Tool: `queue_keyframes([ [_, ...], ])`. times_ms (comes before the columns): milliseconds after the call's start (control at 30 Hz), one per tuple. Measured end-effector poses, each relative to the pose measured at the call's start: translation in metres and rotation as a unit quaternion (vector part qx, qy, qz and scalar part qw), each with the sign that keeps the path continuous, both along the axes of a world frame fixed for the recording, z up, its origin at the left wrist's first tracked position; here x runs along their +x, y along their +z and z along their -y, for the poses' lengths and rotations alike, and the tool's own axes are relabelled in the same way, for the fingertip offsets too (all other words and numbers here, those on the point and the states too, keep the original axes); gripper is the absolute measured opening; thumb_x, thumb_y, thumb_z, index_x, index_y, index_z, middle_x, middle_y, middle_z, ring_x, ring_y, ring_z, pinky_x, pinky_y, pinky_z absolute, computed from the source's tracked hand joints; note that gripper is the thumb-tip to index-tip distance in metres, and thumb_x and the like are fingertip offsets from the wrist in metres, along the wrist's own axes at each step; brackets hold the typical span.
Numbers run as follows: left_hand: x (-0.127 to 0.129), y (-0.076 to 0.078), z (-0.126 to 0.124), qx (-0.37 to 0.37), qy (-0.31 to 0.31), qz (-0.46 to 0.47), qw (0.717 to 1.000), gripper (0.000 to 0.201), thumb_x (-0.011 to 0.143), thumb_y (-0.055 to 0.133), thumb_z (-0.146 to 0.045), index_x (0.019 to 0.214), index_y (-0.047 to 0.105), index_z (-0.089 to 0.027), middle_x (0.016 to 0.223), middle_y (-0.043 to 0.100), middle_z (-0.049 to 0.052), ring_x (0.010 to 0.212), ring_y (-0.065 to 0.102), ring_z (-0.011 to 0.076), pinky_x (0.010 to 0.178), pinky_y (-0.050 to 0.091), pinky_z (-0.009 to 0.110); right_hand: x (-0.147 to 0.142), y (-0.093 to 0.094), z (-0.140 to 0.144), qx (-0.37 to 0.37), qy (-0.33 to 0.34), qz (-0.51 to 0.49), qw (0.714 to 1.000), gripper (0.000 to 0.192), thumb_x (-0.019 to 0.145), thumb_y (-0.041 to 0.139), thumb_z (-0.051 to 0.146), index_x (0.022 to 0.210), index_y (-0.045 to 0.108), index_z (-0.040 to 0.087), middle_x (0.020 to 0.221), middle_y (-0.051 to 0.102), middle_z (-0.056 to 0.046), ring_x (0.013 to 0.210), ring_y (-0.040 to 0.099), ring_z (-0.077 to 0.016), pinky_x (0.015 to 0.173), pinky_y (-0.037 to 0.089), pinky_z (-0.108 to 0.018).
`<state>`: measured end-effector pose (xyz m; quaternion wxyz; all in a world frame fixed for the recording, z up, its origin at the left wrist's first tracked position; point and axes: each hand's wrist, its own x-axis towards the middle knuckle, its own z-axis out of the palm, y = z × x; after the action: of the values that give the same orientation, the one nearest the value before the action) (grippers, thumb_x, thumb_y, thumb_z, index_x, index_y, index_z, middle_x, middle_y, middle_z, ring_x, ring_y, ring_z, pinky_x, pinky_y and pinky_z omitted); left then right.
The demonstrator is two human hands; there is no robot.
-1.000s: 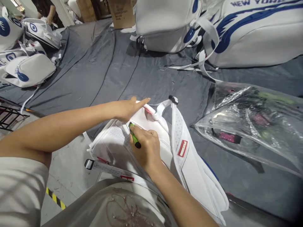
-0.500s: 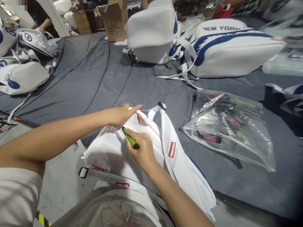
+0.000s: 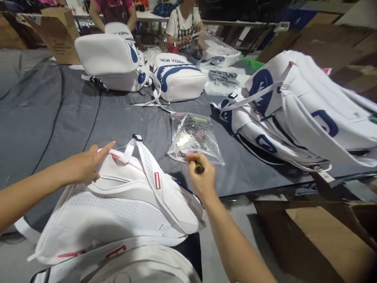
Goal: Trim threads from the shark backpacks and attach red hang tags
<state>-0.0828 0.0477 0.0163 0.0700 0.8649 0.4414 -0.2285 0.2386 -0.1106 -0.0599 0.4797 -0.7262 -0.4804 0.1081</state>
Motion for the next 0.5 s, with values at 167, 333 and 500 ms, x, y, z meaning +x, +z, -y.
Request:
queue_keyframes([
  [167,0.010,0.005,0.009,0.017,0.020,-0.031,0.999,0.108,0.075,0.061,-0.029,0.157,-0.010,-0.023,0.127,0.047,0.021,0.075,0.066,0.0287,0.062,0.049,0.035,0.067,-0.048,-0.039,-0.309,0.045,0.340,0.887,0.048,0.082,0.051,0.008,0.130,0.057,0.011,0.132,0.058,-0.019,0.115,0.056,-0.0302,0.093,0.042,-0.037],
  [333,0.004,0.002,0.012,0.044,0.021,0.011,0.999,0.104,0.076,0.060,-0.026,0.157,-0.005,-0.029,0.126,0.049,0.017,0.070,0.064,0.0251,0.059,0.046,0.033,0.080,-0.054,-0.060,-0.340,0.126,0.381,0.850,0.044,0.094,0.045,0.017,0.134,0.052,0.002,0.129,0.058,-0.023,0.112,0.057,-0.0272,0.090,0.042,-0.032],
  [500,-0.005,-0.009,0.009,0.049,0.028,0.056,0.997,0.099,0.076,0.060,-0.026,0.157,0.004,-0.031,0.118,0.053,0.012,0.061,0.059,0.0202,0.056,0.043,0.031,0.069,-0.057,-0.053,-0.325,0.137,0.401,0.846,0.038,0.096,0.032,0.010,0.118,0.060,-0.003,0.120,0.060,-0.030,0.109,0.057,-0.0300,0.096,0.037,-0.041],
])
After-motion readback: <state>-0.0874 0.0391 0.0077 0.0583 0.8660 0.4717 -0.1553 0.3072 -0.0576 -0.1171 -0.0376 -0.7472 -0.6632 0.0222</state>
